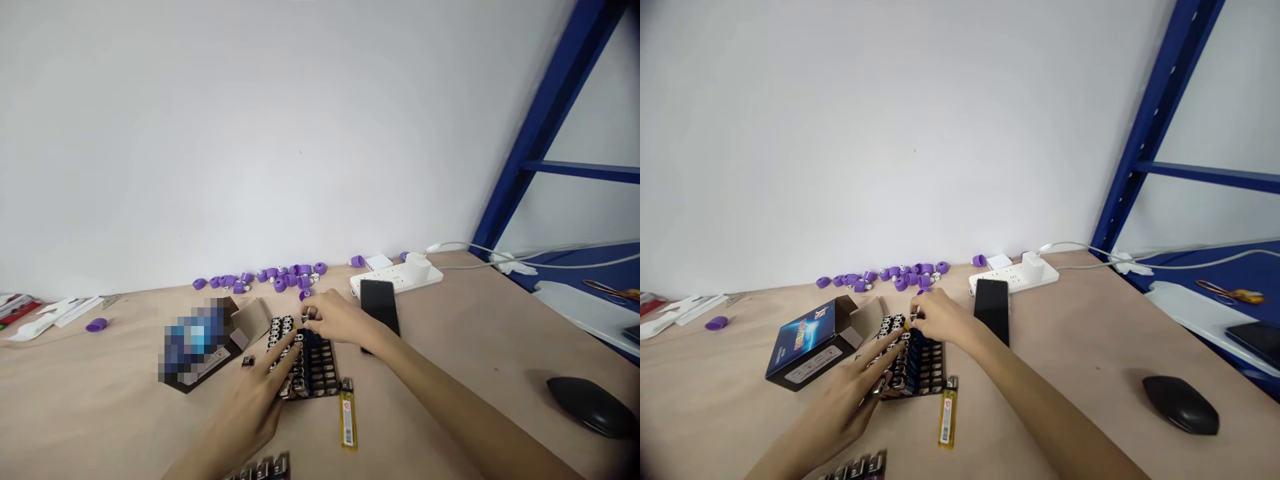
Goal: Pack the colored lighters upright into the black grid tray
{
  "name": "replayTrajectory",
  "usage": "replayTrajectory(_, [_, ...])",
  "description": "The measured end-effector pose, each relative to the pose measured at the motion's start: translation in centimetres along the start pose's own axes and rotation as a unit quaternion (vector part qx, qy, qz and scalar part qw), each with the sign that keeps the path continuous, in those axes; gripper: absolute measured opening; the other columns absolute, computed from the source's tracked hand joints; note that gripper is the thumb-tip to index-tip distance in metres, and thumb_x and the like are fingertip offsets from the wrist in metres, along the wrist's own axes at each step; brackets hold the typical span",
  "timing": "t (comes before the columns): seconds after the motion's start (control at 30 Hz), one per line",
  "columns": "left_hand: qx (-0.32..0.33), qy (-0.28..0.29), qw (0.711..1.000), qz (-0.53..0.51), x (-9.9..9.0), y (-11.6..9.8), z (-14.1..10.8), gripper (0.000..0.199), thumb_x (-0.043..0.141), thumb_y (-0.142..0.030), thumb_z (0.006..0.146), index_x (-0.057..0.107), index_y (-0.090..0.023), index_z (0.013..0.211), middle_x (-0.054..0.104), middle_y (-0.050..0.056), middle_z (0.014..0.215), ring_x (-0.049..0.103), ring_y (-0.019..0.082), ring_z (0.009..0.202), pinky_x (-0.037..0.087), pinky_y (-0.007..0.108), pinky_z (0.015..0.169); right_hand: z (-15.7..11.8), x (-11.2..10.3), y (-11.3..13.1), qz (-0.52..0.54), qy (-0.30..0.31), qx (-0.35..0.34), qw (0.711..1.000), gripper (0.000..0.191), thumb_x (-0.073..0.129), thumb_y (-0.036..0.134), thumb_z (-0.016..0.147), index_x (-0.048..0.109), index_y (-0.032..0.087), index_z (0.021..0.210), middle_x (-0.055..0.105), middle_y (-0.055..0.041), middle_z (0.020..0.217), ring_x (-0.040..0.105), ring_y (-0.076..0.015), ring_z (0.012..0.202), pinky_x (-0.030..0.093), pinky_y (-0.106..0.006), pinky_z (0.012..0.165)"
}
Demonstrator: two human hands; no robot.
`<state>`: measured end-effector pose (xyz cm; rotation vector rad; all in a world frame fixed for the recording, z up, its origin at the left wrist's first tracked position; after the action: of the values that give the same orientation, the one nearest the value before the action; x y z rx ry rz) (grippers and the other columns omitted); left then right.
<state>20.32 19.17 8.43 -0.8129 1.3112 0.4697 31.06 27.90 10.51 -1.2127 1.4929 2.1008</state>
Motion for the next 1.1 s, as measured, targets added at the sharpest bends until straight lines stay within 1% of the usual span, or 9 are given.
replayTrajectory(0.17, [0.006, 0.062, 0.998, 0.019, 0.7, -0.2, 0.3, 0.085, 0.043, -0.002, 0.071, 0.03, -0.025, 0.152, 0.029, 0.007, 0.159, 0.054, 0.032, 0.129, 0.052, 0.05, 0.1, 0.4, 1.6, 0.2, 0.012, 0.02, -0.027, 0.999, 0.015, 0.057, 0.013, 0.087, 0.071, 0.015, 0.093, 0.068, -0.0043, 0.078, 0.057, -0.0131, 0.065, 0.035, -0.021, 0.056])
replayTrajectory(0.3, [0.006, 0.04, 0.999, 0.003, 1.0, 0.3, 0.0, 0.091, 0.043, -0.001, 0.067, 0.03, -0.027, 0.153, 0.029, 0.005, 0.158, 0.052, 0.032, 0.131, 0.05, 0.049, 0.103, 0.5, 2.3, 0.7, -0.001, 0.035, -0.045, 0.998, 0.014, 0.055, 0.013, 0.087, 0.066, 0.015, 0.078, 0.064, -0.0027, 0.07, 0.053, -0.0126, 0.06, 0.031, -0.023, 0.052])
replayTrajectory(0.5, [0.016, 0.006, 1.0, -0.022, 1.5, 1.1, -0.5, 0.094, 0.043, -0.001, 0.066, 0.027, -0.031, 0.153, 0.028, 0.001, 0.159, 0.047, 0.029, 0.136, 0.046, 0.047, 0.107, 0.3, 3.0, 1.1, -0.031, 0.064, -0.054, 0.996, 0.014, 0.053, 0.008, 0.084, 0.065, 0.015, 0.079, 0.067, -0.0078, 0.079, 0.058, -0.0163, 0.068, 0.031, -0.024, 0.055])
replayTrajectory(0.7, [-0.012, 0.03, 0.998, -0.048, 0.5, 0.8, -0.2, 0.073, 0.043, -0.005, 0.081, 0.038, -0.03, 0.149, 0.035, 0.002, 0.157, 0.048, 0.027, 0.135, 0.044, 0.045, 0.109, -0.6, 0.8, 0.9, -0.035, 0.069, -0.044, 0.996, 0.021, 0.05, 0.008, 0.086, 0.068, 0.017, 0.088, 0.067, -0.0065, 0.08, 0.057, -0.0149, 0.062, 0.035, -0.026, 0.055])
replayTrajectory(0.77, [-0.024, 0.007, 0.997, -0.067, -0.5, 0.6, -0.2, 0.065, 0.043, -0.008, 0.086, 0.041, -0.03, 0.147, 0.043, 0.003, 0.153, 0.049, 0.026, 0.134, 0.044, 0.044, 0.11, -1.0, -0.5, 1.0, -0.024, 0.052, -0.041, 0.997, 0.024, 0.047, 0.011, 0.09, 0.069, 0.018, 0.093, 0.068, -0.0065, 0.083, 0.058, -0.0149, 0.064, 0.039, -0.027, 0.059])
replayTrajectory(0.83, [-0.037, -0.061, 0.991, -0.11, -2.1, 0.4, -0.3, 0.051, 0.044, -0.014, 0.092, 0.049, -0.029, 0.14, 0.057, 0.006, 0.142, 0.056, 0.025, 0.126, 0.049, 0.041, 0.104, -1.4, -1.7, 1.7, 0.006, 0.035, -0.045, 0.998, 0.024, 0.046, 0.014, 0.092, 0.069, 0.019, 0.094, 0.069, -0.0053, 0.08, 0.058, -0.0145, 0.064, 0.041, -0.027, 0.061])
replayTrajectory(0.93, [-0.098, -0.146, 0.957, -0.229, -3.5, 1.3, -1.0, 0.029, 0.044, -0.027, 0.098, 0.062, -0.027, 0.12, 0.072, 0.006, 0.103, 0.067, 0.021, 0.095, 0.055, 0.034, 0.086, -2.0, -2.5, 3.6, 0.069, 0.02, -0.062, 0.996, 0.02, 0.05, 0.02, 0.092, 0.069, 0.02, 0.089, 0.069, -0.003, 0.075, 0.058, -0.0134, 0.061, 0.041, -0.026, 0.059])
replayTrajectory(1.03, [-0.165, -0.145, 0.905, -0.364, -2.5, 2.4, -1.4, 0.026, 0.046, -0.038, 0.098, 0.067, -0.023, 0.103, 0.063, 0.0, 0.066, 0.063, 0.017, 0.067, 0.054, 0.031, 0.071, -2.2, -2.3, 5.0, 0.084, 0.01, -0.071, 0.994, 0.018, 0.052, 0.023, 0.091, 0.066, 0.021, 0.081, 0.067, -0.0005, 0.07, 0.057, -0.0124, 0.059, 0.04, -0.025, 0.055])
replayTrajectory(1.1, [-0.193, -0.151, 0.889, -0.387, -1.9, 3.0, -1.7, 0.03, 0.046, -0.043, 0.097, 0.067, -0.022, 0.097, 0.061, 0.0, 0.062, 0.061, 0.017, 0.062, 0.054, 0.029, 0.064, -2.0, -2.0, 4.6, 0.056, -0.009, -0.058, 0.997, 0.018, 0.051, 0.021, 0.091, 0.064, 0.021, 0.079, 0.066, -0.0001, 0.069, 0.056, -0.0129, 0.059, 0.039, -0.026, 0.055])
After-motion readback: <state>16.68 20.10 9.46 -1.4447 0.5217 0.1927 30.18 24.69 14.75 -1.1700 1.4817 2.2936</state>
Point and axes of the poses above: each hand's wrist, its own z-axis towards the middle knuckle, its own x-axis out of the palm, y = z × x, the point moved 10 cm from there along z, towards the middle knuckle
